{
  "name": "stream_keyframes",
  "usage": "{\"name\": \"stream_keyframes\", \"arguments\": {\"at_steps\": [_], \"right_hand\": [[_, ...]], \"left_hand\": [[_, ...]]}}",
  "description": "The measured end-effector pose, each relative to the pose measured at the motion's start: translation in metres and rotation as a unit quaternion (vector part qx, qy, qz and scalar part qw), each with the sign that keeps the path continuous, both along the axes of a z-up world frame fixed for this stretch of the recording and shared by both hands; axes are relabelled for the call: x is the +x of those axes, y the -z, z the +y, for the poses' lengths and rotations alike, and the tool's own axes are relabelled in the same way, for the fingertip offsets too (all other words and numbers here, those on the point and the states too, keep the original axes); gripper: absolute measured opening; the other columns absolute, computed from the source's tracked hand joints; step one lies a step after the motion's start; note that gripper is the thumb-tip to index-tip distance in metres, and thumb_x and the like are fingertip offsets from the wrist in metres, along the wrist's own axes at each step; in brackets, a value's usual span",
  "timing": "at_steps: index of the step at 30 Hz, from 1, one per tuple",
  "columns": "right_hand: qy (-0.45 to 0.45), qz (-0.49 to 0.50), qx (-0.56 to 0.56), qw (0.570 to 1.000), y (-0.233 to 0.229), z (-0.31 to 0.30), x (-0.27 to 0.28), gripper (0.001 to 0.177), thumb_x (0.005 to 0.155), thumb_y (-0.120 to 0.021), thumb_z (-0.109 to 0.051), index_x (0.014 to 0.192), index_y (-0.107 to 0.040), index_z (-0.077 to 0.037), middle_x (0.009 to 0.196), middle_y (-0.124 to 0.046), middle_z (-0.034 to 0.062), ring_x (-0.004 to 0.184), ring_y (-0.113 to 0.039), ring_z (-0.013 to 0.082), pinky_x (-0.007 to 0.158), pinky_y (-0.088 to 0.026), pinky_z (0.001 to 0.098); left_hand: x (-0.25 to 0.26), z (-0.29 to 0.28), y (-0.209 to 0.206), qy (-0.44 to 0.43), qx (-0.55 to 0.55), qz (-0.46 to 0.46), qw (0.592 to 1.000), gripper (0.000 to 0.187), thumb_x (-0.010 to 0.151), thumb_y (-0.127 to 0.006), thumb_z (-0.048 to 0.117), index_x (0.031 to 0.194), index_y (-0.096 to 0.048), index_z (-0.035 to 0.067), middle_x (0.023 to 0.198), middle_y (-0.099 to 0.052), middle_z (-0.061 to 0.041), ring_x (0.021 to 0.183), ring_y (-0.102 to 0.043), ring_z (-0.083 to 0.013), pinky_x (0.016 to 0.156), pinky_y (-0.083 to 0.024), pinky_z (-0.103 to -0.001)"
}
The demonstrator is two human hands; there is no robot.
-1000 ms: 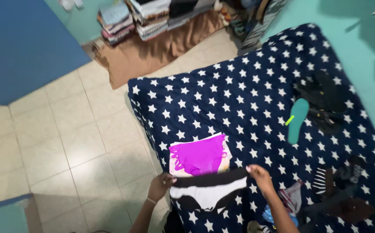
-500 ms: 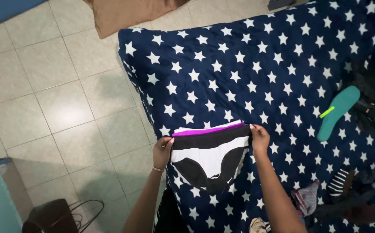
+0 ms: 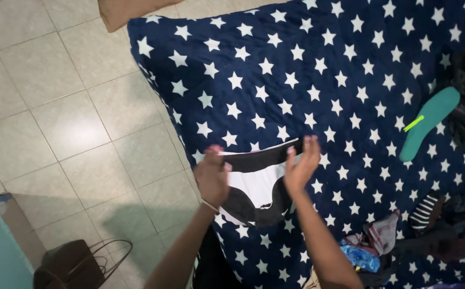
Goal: The person sorts various garments by hand on a bed, unfolding and smoothing each item before placing them in a pile.
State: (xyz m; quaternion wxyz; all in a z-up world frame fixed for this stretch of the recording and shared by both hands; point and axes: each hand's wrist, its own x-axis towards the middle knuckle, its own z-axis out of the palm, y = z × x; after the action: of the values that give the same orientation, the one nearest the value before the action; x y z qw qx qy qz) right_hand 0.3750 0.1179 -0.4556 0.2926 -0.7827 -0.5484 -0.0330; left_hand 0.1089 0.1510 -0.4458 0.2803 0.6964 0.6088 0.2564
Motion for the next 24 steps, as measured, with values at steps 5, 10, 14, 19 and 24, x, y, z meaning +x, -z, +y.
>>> {"name": "stream_keyframes", "arguments": {"at_steps": [5, 10, 14, 19, 24], "right_hand": [[-0.098, -0.010, -0.202, 0.974, -0.001, -0.013, -0.054, 0.068, 0.098, -0.061, -0.033, 0.157, -0.039, -0.007, 0.165, -0.035, 0.0162, 0.153, -0.028, 0.0400, 0.122, -0.021, 0.0554], [-0.117, 0.103, -0.142, 0.977, -0.004, -0.021, -0.042, 0.066, 0.100, -0.060, -0.029, 0.157, -0.037, -0.004, 0.165, -0.034, 0.0160, 0.154, -0.027, 0.0409, 0.121, -0.022, 0.0537], [-0.013, 0.165, -0.052, 0.985, -0.022, -0.080, -0.063, 0.054, 0.104, -0.057, -0.018, 0.155, -0.044, -0.004, 0.160, -0.045, 0.0166, 0.151, -0.037, 0.0406, 0.124, -0.026, 0.0514], [0.161, 0.219, -0.015, 0.962, -0.032, -0.197, -0.087, 0.043, 0.101, -0.059, -0.014, 0.141, -0.054, 0.001, 0.139, -0.056, 0.0227, 0.132, -0.053, 0.0395, 0.112, -0.040, 0.0446], [0.339, 0.078, -0.036, 0.937, -0.021, -0.342, -0.075, 0.054, 0.084, -0.070, -0.010, 0.133, -0.056, 0.004, 0.133, -0.059, 0.0237, 0.126, -0.054, 0.0420, 0.110, -0.040, 0.0485]], "left_hand": [[0.022, -0.029, 0.024, 0.192, 0.034, 0.152, 0.969, 0.068, 0.096, -0.060, 0.044, 0.156, -0.041, 0.021, 0.165, -0.034, -0.003, 0.152, -0.029, -0.0205, 0.121, -0.020, -0.052], [0.018, -0.038, 0.044, 0.170, 0.024, 0.182, 0.968, 0.068, 0.098, -0.059, 0.039, 0.159, -0.035, 0.018, 0.167, -0.029, -0.003, 0.154, -0.026, -0.0203, 0.122, -0.016, -0.053], [0.023, -0.070, 0.014, 0.160, 0.036, 0.140, 0.976, 0.070, 0.096, -0.058, 0.032, 0.158, -0.034, 0.007, 0.166, -0.032, -0.007, 0.154, -0.026, -0.0243, 0.121, -0.015, -0.054], [0.051, -0.136, -0.029, 0.104, 0.031, 0.029, 0.994, 0.065, 0.099, -0.055, 0.027, 0.156, -0.035, 0.001, 0.159, -0.041, -0.018, 0.150, -0.034, -0.0339, 0.120, -0.020, -0.052], [0.076, -0.225, -0.059, 0.131, -0.013, -0.023, 0.991, 0.063, 0.103, -0.052, 0.028, 0.155, -0.036, -0.004, 0.142, -0.049, -0.024, 0.133, -0.045, -0.0412, 0.112, -0.025, -0.053]]}}
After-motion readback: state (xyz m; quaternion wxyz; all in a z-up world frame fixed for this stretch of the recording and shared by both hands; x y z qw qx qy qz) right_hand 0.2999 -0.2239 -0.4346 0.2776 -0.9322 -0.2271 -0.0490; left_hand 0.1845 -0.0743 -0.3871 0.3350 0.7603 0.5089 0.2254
